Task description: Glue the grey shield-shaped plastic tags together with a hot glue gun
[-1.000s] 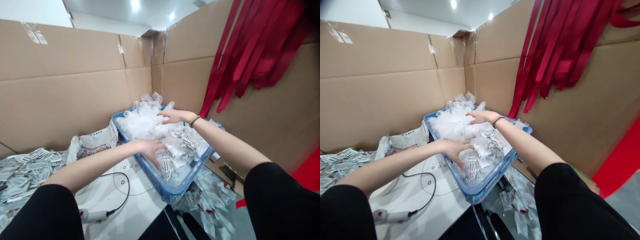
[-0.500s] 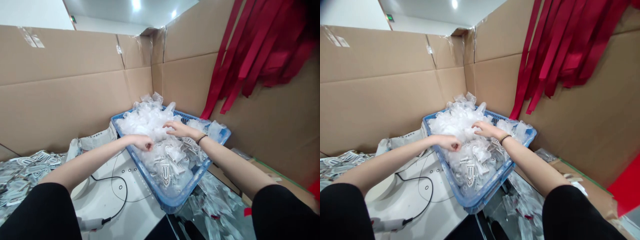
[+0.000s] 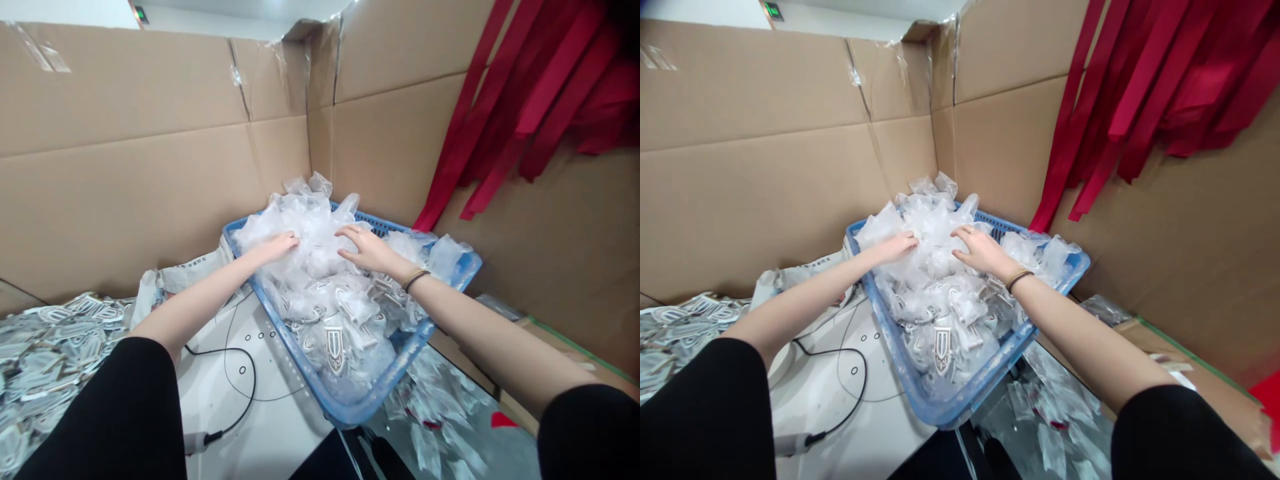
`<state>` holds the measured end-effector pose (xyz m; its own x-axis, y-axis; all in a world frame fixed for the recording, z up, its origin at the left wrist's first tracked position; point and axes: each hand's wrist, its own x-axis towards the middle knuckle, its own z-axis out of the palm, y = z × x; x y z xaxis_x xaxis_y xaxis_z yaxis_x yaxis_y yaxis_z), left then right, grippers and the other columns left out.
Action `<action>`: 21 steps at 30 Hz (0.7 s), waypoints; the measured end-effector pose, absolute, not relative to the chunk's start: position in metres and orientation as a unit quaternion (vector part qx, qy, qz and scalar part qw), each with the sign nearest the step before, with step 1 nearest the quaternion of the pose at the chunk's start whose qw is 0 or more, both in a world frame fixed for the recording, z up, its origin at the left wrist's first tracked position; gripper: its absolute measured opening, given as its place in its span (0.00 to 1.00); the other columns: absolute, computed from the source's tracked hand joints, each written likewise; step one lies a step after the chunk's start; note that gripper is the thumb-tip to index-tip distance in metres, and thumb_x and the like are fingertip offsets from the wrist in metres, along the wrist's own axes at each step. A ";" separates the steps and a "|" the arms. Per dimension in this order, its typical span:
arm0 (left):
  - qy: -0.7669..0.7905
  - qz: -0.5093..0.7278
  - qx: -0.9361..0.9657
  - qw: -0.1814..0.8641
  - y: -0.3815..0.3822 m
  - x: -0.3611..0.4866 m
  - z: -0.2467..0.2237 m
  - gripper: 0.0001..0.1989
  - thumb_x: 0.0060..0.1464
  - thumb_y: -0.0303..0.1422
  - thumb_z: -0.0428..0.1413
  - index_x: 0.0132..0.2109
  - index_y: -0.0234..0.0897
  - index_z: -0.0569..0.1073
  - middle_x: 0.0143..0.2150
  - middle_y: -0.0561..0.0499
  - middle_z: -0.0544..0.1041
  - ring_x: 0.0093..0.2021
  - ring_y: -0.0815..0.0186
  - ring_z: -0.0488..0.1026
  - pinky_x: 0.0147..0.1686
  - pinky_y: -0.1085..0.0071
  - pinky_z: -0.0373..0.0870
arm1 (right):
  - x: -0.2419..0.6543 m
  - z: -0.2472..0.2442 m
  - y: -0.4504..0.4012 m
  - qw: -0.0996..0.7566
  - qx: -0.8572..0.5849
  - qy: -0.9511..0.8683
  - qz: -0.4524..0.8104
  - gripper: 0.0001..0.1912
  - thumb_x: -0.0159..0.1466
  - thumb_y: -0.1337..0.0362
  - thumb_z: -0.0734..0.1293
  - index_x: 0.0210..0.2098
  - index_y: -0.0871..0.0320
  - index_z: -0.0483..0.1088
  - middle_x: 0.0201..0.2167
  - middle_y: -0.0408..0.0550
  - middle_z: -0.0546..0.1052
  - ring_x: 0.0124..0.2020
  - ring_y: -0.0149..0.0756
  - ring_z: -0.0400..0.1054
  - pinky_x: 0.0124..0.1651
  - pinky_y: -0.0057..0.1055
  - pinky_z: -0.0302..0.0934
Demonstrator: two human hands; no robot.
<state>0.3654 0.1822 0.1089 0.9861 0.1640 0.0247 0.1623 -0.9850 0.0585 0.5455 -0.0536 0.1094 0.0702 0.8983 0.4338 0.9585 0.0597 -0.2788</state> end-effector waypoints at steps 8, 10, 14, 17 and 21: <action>0.095 -0.192 0.976 0.041 0.141 0.347 0.109 0.12 0.43 0.24 0.58 0.36 0.42 0.80 0.36 0.52 0.82 0.37 0.61 0.75 0.38 0.72 0.68 | 0.536 0.111 -0.019 0.120 -0.666 -0.731 0.089 0.50 0.60 0.45 0.72 0.73 0.58 0.53 0.73 0.62 0.56 0.73 0.53 0.51 0.72 0.47 0.50; 0.113 -0.159 0.981 0.020 0.126 0.335 0.126 0.17 0.48 0.26 0.56 0.45 0.43 0.80 0.43 0.48 0.83 0.43 0.57 0.77 0.44 0.67 0.70 | 0.532 0.112 -0.004 0.113 -0.646 -0.749 0.099 0.49 0.59 0.46 0.73 0.72 0.59 0.54 0.72 0.61 0.57 0.72 0.52 0.53 0.72 0.46 0.51; 0.100 0.006 0.991 -0.088 0.097 0.306 0.159 0.19 0.56 0.33 0.56 0.55 0.42 0.77 0.57 0.38 0.77 0.60 0.44 0.70 0.62 0.47 0.60 | 0.527 0.105 0.021 0.058 -0.654 -0.748 0.094 0.49 0.55 0.50 0.78 0.70 0.54 0.59 0.71 0.58 0.61 0.70 0.52 0.57 0.69 0.45 0.57; 0.120 0.063 0.980 -0.143 0.097 0.289 0.166 0.26 0.50 0.42 0.65 0.56 0.45 0.76 0.69 0.38 0.65 0.72 0.33 0.50 0.68 0.33 0.37 | 0.528 0.099 0.029 0.058 -0.658 -0.749 0.053 0.43 0.54 0.54 0.79 0.65 0.54 0.65 0.66 0.58 0.68 0.66 0.52 0.64 0.65 0.43 0.60; 0.204 0.101 0.968 -0.106 0.130 0.280 0.154 0.38 0.51 0.46 0.65 0.67 0.46 0.65 0.77 0.38 0.44 0.74 0.32 0.45 0.66 0.32 0.47 | 0.537 0.104 0.027 0.110 -0.659 -0.744 0.002 0.25 0.62 0.61 0.73 0.56 0.63 0.70 0.55 0.61 0.76 0.55 0.49 0.72 0.58 0.40 0.64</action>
<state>0.2796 0.1297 0.1542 0.8964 0.3740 0.2380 0.4166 -0.8941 -0.1644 0.5372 0.0269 0.1036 -0.1069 0.9810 0.1617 0.9803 0.1312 -0.1480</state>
